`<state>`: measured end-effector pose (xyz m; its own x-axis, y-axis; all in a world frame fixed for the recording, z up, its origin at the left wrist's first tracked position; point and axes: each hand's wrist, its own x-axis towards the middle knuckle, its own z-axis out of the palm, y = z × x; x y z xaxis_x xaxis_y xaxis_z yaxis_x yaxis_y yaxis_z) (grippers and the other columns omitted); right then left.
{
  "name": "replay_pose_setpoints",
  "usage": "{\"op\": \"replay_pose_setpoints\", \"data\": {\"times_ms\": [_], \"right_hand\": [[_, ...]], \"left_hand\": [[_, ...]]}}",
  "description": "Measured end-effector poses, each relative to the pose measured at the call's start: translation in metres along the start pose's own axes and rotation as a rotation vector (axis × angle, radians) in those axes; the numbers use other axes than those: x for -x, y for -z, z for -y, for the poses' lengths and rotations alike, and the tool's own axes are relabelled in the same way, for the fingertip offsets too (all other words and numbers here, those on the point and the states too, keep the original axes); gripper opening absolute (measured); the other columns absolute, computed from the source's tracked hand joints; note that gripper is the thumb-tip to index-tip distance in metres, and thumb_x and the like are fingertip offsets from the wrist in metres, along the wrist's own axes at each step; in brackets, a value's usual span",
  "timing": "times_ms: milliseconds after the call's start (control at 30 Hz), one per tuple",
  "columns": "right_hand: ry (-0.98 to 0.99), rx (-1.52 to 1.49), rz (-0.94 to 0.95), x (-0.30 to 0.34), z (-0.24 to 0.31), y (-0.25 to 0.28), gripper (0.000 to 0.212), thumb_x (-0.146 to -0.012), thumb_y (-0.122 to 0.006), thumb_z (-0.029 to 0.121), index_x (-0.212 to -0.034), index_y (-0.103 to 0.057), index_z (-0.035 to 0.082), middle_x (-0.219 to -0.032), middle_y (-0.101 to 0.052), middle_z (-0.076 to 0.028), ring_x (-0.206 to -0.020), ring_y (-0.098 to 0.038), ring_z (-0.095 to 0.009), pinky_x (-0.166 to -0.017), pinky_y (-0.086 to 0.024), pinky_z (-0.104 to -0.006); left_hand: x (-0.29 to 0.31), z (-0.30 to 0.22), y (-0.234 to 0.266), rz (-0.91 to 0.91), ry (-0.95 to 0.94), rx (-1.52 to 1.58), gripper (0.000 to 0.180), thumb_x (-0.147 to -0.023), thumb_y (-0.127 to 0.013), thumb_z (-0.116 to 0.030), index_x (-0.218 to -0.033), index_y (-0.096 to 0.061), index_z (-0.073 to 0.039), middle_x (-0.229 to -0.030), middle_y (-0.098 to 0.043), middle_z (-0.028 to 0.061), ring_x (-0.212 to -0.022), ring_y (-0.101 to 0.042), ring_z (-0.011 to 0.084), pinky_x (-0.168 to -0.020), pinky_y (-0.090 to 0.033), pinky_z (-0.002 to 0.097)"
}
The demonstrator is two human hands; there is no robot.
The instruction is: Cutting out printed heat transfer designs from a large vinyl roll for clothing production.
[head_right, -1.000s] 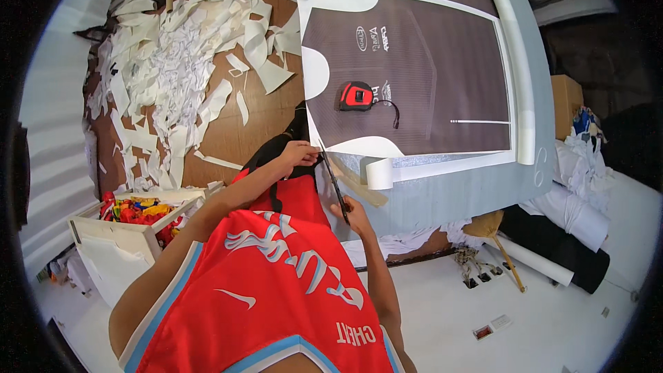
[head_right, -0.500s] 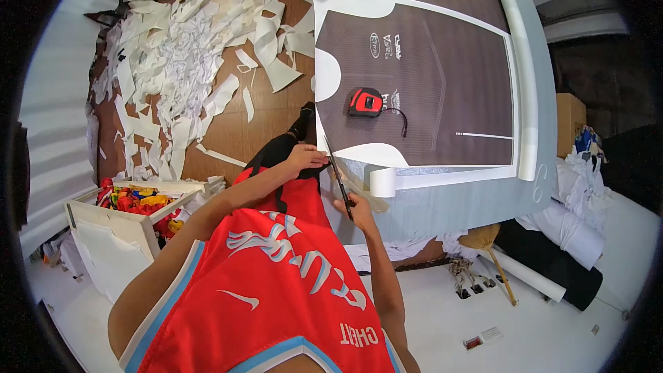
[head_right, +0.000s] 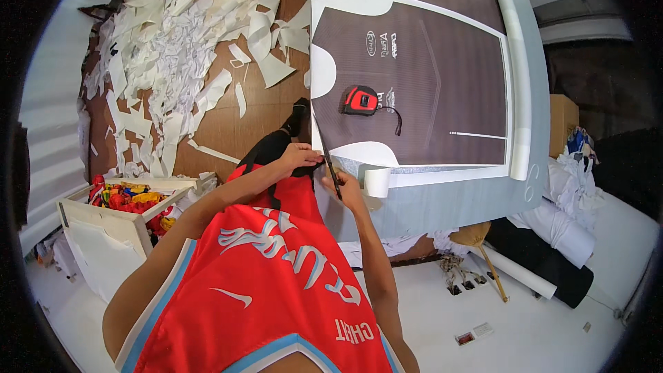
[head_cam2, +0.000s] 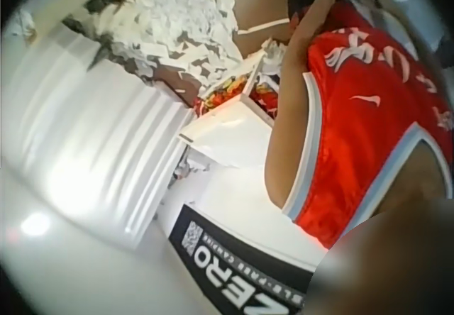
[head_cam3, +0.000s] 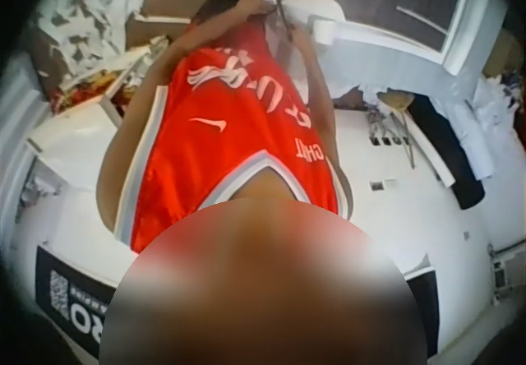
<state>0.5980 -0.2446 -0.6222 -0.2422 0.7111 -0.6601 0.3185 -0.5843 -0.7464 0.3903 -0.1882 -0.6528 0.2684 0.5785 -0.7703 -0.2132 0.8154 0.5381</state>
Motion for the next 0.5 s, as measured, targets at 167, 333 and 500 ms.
{"op": "replay_pose_setpoints", "data": {"times_ms": [167, 333, 500], "right_hand": [[-0.086, -0.07, -0.003, -0.015, 0.016, -0.007, 0.026, -0.084, -0.07, 0.029, -0.076, -0.06, 0.007, -0.057, -0.048, 0.004, -0.049, -0.043, -0.005, -0.045, -0.035, -0.0218], [0.022, -0.05, -0.058, -0.019, 0.024, -0.017, 0.033, -0.081, -0.073, 0.034, -0.072, -0.059, 0.006, -0.053, -0.048, 0.002, -0.046, -0.044, -0.007, -0.043, -0.035, -0.0244], [0.012, 0.065, -0.143, -0.008, 0.011, -0.02, 0.041, -0.077, -0.076, 0.037, -0.064, -0.055, 0.003, -0.049, -0.045, 0.001, -0.047, -0.042, -0.009, -0.046, -0.035, -0.029]], "left_hand": [[0.001, 0.0, 0.002, 0.004, 0.012, 0.017, 0.013, -0.08, -0.071, -0.009, -0.087, -0.066, 0.001, -0.085, -0.069, 0.0103, -0.076, -0.067, 0.0163, -0.069, -0.052, 0.0255], [0.003, 0.006, 0.014, 0.021, 0.009, -0.143, 0.013, -0.079, -0.07, -0.01, -0.086, -0.066, 0.0, -0.083, -0.068, 0.0093, -0.073, -0.066, 0.0167, -0.066, -0.052, 0.0258], [0.016, 0.003, 0.045, -0.311, -0.133, -0.872, 0.029, -0.074, -0.064, -0.006, -0.1, -0.061, 0.007, -0.097, -0.065, 0.0212, -0.09, -0.063, 0.0395, -0.079, -0.052, 0.0413]]}}
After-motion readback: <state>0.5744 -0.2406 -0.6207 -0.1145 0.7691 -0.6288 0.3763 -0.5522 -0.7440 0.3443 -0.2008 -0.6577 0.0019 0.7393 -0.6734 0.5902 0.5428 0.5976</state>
